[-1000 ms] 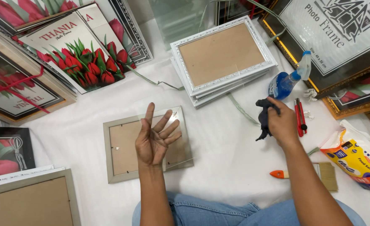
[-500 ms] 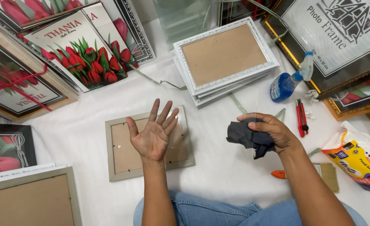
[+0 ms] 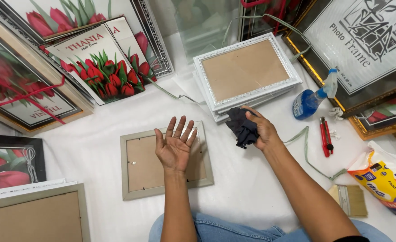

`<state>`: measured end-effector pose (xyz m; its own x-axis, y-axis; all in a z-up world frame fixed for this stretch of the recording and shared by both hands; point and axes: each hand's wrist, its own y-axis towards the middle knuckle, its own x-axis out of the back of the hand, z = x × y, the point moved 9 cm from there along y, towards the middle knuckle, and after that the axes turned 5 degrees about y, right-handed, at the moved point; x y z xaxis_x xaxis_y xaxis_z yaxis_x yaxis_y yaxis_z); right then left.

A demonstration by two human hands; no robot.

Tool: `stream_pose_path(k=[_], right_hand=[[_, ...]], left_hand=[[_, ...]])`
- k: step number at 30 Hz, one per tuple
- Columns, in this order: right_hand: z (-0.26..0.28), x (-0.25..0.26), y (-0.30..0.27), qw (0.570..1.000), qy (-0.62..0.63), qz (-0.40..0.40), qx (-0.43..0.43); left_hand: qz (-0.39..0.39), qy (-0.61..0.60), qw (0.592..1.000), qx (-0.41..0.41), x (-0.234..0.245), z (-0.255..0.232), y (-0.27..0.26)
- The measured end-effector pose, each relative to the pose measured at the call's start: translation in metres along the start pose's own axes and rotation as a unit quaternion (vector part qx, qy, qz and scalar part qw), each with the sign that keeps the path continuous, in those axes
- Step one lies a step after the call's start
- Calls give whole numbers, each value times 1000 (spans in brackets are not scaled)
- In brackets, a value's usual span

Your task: Cleaning a picture frame and trimming the backing with a utility knife

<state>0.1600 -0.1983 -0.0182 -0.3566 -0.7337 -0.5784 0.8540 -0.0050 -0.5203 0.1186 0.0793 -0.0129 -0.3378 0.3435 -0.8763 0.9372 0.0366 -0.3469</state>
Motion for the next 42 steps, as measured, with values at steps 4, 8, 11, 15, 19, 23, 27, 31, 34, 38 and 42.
stream_pose_path(k=[4, 8, 11, 15, 19, 23, 27, 31, 34, 38, 42], right_hand=[[-8, -1, 18, 1000, 9, 2, 0], [-12, -1, 26, 1000, 17, -4, 3], [-13, 2, 32, 1000, 26, -4, 3], [-14, 6, 37, 999, 40, -9, 1], [-15, 10, 44, 999, 50, -6, -3], [-16, 17, 43, 998, 59, -20, 0], [-13, 20, 38, 998, 64, -27, -2], [-6, 35, 18, 998, 3, -59, -5], [-19, 87, 12, 990, -67, -125, -5], [-65, 78, -23, 978, -183, -73, -66], [-104, 18, -60, 931, -357, 13, -74]], left_hand=[[-3, 7, 1000, -3, -4, 2, 0], [16, 13, 1000, 0, -12, 4, -4], [25, 14, 1000, -4, -14, 3, -4], [33, 24, 999, -9, -16, 2, -6], [36, 32, 999, -19, -18, 0, -7], [43, 35, 998, -28, -21, -2, -8], [45, 28, 998, -41, -17, -4, -7], [27, 68, 995, -63, -31, -31, -31], [-68, 409, 881, -228, -51, -92, -76], [-219, 574, 728, -305, -19, -149, -98], [-389, 723, 557, -126, 55, -162, -79]])
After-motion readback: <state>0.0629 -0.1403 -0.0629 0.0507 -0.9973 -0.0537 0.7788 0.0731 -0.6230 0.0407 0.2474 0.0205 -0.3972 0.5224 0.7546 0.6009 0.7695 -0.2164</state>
